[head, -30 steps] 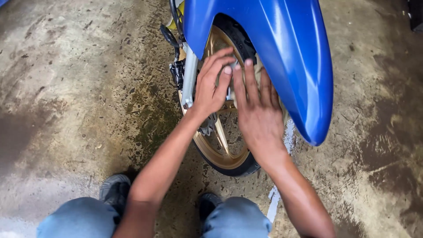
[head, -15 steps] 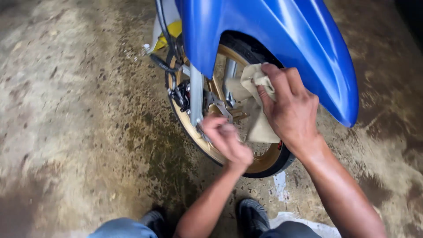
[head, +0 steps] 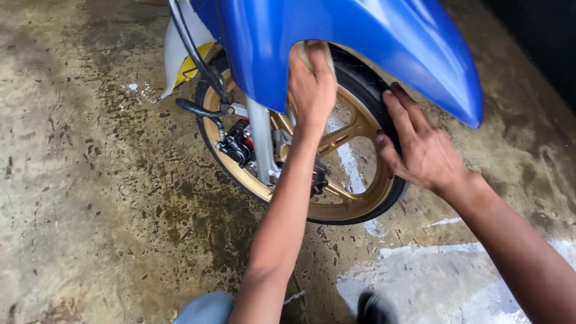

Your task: The person wipes the gold front wheel, blue fender, and brake caliper of a motorcycle using a cloth. They clean the spokes, rim, and surrounding areas thoroughly.

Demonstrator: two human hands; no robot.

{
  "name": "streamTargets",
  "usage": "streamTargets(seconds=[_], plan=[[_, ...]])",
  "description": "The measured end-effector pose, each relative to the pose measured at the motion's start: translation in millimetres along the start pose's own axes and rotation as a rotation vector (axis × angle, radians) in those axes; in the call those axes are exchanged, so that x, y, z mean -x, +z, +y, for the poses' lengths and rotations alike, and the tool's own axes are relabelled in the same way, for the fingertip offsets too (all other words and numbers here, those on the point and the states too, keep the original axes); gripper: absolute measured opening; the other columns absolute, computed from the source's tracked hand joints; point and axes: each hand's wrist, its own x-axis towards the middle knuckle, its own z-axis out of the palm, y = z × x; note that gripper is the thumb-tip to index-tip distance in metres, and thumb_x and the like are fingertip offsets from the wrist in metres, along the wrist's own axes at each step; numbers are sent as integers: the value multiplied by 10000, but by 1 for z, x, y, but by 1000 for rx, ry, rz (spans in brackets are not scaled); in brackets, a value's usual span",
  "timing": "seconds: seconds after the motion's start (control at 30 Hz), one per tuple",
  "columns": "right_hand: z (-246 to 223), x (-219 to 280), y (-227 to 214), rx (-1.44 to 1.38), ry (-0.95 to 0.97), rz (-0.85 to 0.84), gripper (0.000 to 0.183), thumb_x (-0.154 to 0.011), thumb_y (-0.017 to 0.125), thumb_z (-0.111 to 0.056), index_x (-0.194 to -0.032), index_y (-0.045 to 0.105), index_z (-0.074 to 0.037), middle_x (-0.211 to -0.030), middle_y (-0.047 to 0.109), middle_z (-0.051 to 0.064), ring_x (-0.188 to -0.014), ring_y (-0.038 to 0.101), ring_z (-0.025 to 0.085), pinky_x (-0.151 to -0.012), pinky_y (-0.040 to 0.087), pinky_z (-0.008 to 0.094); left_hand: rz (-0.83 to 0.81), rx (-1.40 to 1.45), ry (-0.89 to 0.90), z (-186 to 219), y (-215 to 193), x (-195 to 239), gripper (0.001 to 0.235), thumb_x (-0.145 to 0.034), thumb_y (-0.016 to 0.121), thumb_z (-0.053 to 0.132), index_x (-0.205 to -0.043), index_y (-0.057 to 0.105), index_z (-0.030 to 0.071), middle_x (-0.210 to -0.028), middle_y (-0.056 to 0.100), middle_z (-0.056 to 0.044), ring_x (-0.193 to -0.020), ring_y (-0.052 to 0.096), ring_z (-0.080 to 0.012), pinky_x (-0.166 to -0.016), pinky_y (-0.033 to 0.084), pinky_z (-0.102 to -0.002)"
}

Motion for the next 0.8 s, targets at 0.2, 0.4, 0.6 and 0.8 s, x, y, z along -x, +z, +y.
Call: streamTargets(seconds=[0.2,0.4,0.6,0.8], plan=[[38,6,53,-628,212,206,578,-900,281,-42,-1382,507,185,-635,403,39,-526,363,199,-457,333,343,310,-55,675,-30,42,45,405,-1093,276,320,-1355,473,81,-1120,614,-115,-1129,642,-294,-1364,54,-675],[67,-2,59,-984,299,98,558,-1097,320,-417,-1513,565,-139,-1182,671,184,-1095,639,349,-969,496,539,107,-78,815,-56,56,66,463,-1098,351,340,-1503,436,133,-1677,251,-211,-1604,106,-466,-1319,51,-660],[20,35,30,-586,234,-12,684,-1015,340,-365,-1554,333,54,-984,705,351,-371,531,238,-528,605,502,139,-96,49,-28,12,-18,680,-986,306,429,-1521,314,9,-1325,634,-215,-1078,732,-381,-908,605,-559],[-11,56,73,-173,113,367,550,-1081,478,-129,-1535,285,113,-1564,349,373,-1471,377,507,-1226,364,598,332,-103,647,-82,60,58,515,-1141,416,137,-1604,299,329,-1693,278,-232,-692,634,-109,-448,523,-142]])
